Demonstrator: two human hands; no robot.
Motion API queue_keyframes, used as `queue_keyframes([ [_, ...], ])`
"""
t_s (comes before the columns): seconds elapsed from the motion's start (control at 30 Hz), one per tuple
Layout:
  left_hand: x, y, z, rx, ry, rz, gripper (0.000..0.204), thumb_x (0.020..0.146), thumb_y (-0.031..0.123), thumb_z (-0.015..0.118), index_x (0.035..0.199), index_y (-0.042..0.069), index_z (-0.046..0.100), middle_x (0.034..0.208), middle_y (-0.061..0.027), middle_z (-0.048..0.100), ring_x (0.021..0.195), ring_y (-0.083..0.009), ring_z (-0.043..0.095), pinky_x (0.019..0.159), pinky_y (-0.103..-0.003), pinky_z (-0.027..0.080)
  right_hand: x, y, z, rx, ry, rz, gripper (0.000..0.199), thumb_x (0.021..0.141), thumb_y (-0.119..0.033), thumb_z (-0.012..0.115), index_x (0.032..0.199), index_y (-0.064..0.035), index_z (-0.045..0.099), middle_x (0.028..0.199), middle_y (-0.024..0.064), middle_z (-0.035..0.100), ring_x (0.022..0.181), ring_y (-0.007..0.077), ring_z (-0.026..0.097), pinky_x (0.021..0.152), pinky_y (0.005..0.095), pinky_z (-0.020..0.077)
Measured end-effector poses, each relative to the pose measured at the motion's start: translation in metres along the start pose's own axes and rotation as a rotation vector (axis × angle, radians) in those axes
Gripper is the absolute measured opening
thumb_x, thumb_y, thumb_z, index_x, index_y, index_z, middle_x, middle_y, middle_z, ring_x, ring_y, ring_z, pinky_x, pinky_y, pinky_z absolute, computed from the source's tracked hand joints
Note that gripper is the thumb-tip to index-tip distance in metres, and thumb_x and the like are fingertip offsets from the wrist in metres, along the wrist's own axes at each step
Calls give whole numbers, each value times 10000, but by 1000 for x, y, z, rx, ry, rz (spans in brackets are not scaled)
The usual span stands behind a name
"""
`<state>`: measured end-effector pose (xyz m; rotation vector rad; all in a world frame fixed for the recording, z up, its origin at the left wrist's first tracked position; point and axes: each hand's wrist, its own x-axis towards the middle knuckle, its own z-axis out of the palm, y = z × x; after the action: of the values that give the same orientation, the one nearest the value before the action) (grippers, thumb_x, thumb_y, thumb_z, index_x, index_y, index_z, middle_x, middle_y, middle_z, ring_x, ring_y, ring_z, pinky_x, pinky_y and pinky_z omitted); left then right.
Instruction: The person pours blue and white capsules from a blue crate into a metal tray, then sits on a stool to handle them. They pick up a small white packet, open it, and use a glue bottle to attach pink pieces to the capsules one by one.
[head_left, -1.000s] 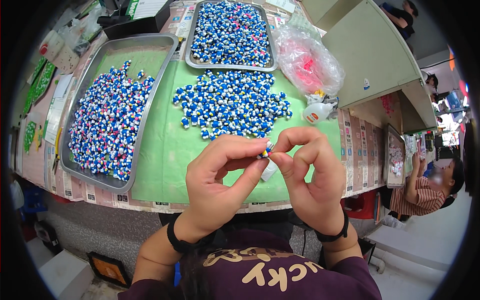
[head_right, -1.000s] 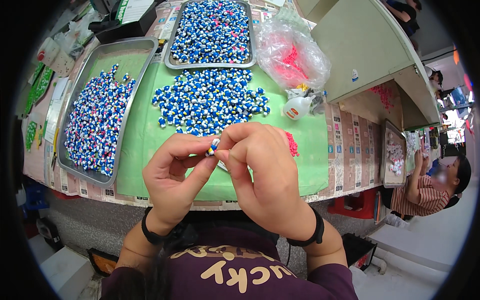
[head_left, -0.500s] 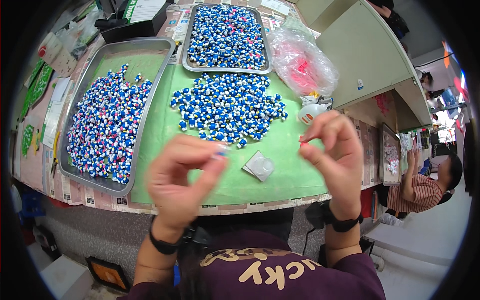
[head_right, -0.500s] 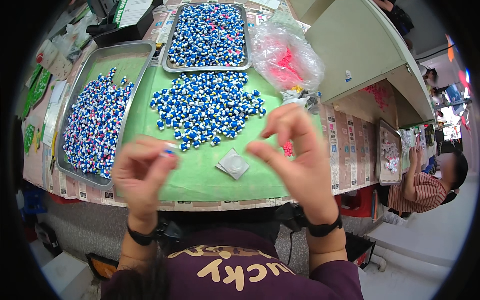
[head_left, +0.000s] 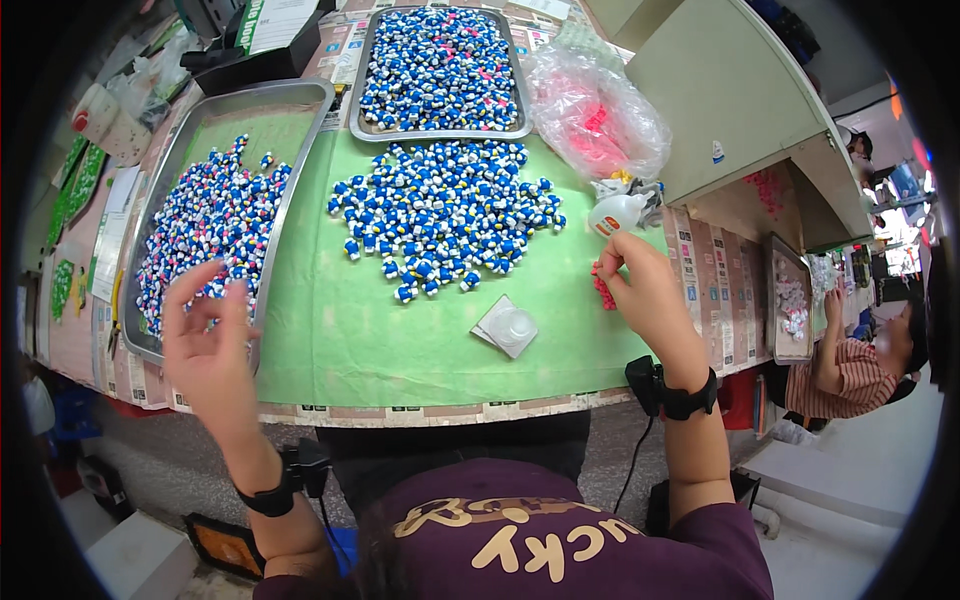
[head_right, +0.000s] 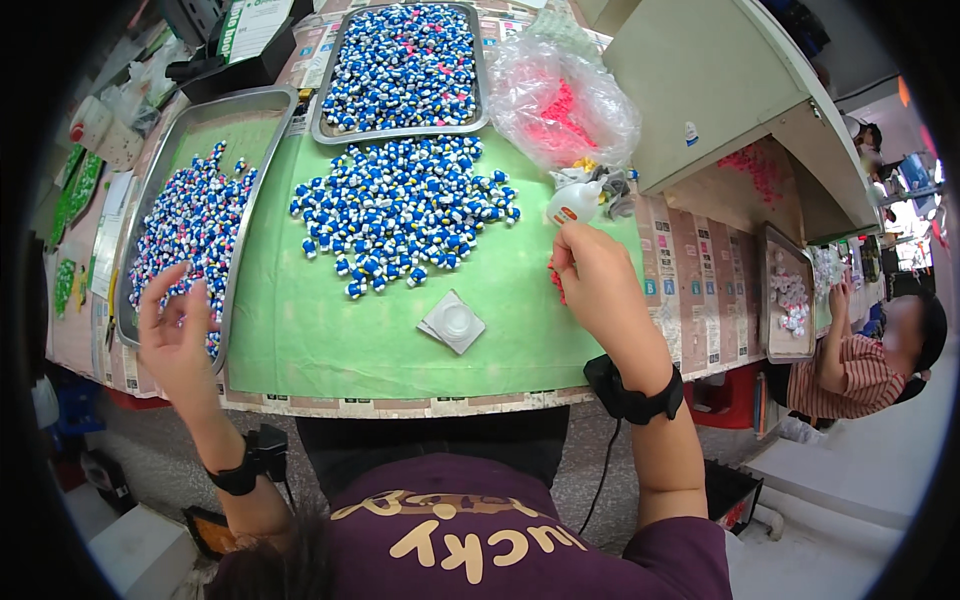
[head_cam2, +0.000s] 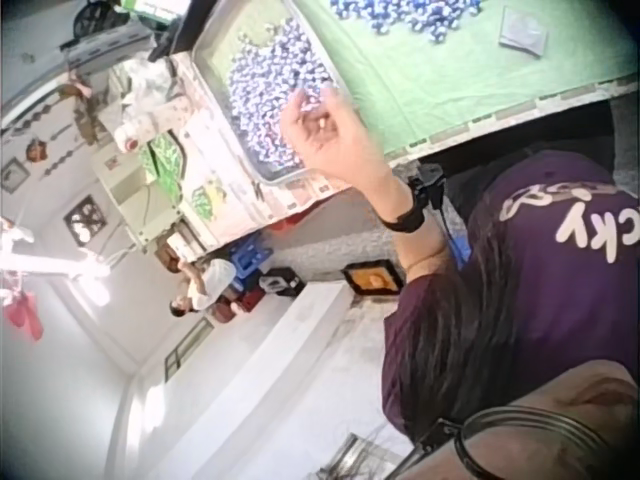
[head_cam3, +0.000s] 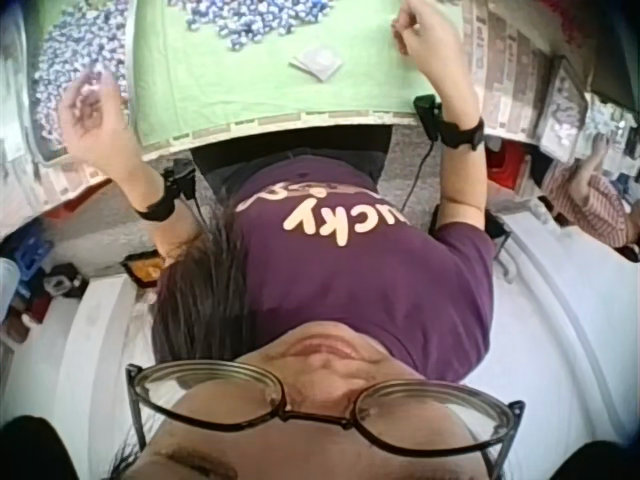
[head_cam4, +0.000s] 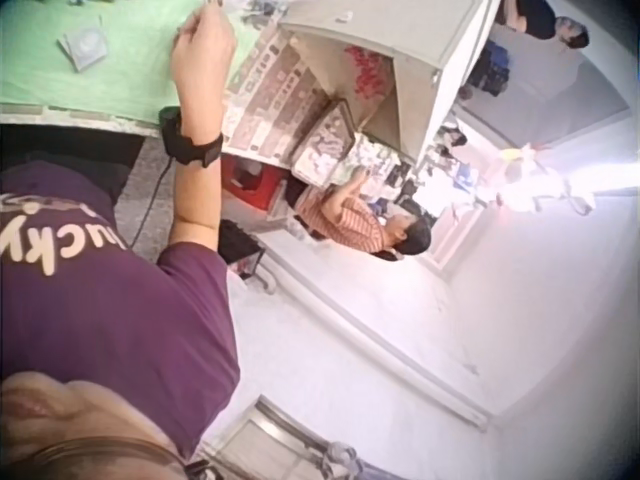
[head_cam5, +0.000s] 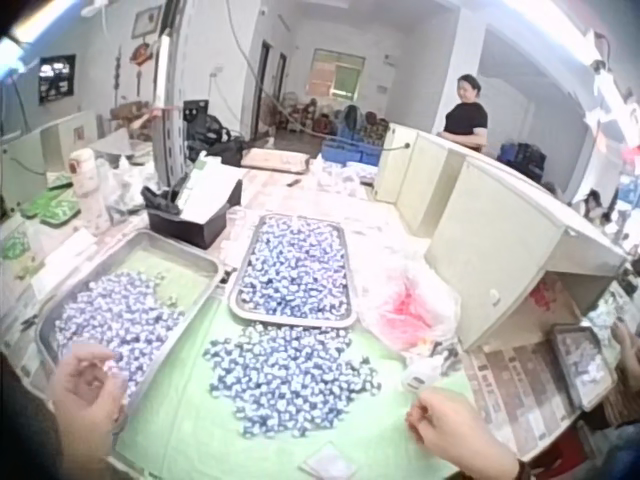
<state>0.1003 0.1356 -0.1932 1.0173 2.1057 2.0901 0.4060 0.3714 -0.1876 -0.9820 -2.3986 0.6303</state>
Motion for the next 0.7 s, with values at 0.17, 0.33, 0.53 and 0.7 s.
queue_keyframes([
  [0.17, -22, 24, 58, 124, -556, 114, 190, 813, -11, 685, 990, 23, 626, 918, -63, 585, 730, -148, 598, 610, -266, 515, 1, 16, 4, -124, -40, -78, 157, 808, 89, 583, 784, -2, 458, 715, 77, 526, 605, 153, 542, 491, 294, 433],
  [0.33, -25, 8, 75, 282, -642, 79, 193, 790, 1, 693, 965, 11, 613, 915, -107, 570, 769, -252, 609, 662, -349, 510, 5, 5, 6, -126, -68, -101, 99, 765, 55, 541, 787, -22, 482, 737, 136, 553, 734, 346, 558, 679, 419, 414],
  [0.53, -26, -3, 85, 308, -647, 96, 183, 784, -10, 690, 942, 11, 599, 900, -113, 563, 772, -274, 604, 643, -368, 487, 5, 4, 4, -153, -101, -119, 122, 784, 63, 522, 832, -34, 467, 799, 114, 563, 773, 326, 553, 707, 394, 399],
  [0.7, -26, 3, 82, 225, -666, 82, 165, 799, -28, 677, 955, 4, 632, 908, -100, 568, 753, -216, 623, 657, -320, 515, 0, -19, -5, 124, -86, -151, 193, 783, 137, 495, 830, -38, 429, 828, 102, 529, 760, 253, 529, 714, 345, 432],
])
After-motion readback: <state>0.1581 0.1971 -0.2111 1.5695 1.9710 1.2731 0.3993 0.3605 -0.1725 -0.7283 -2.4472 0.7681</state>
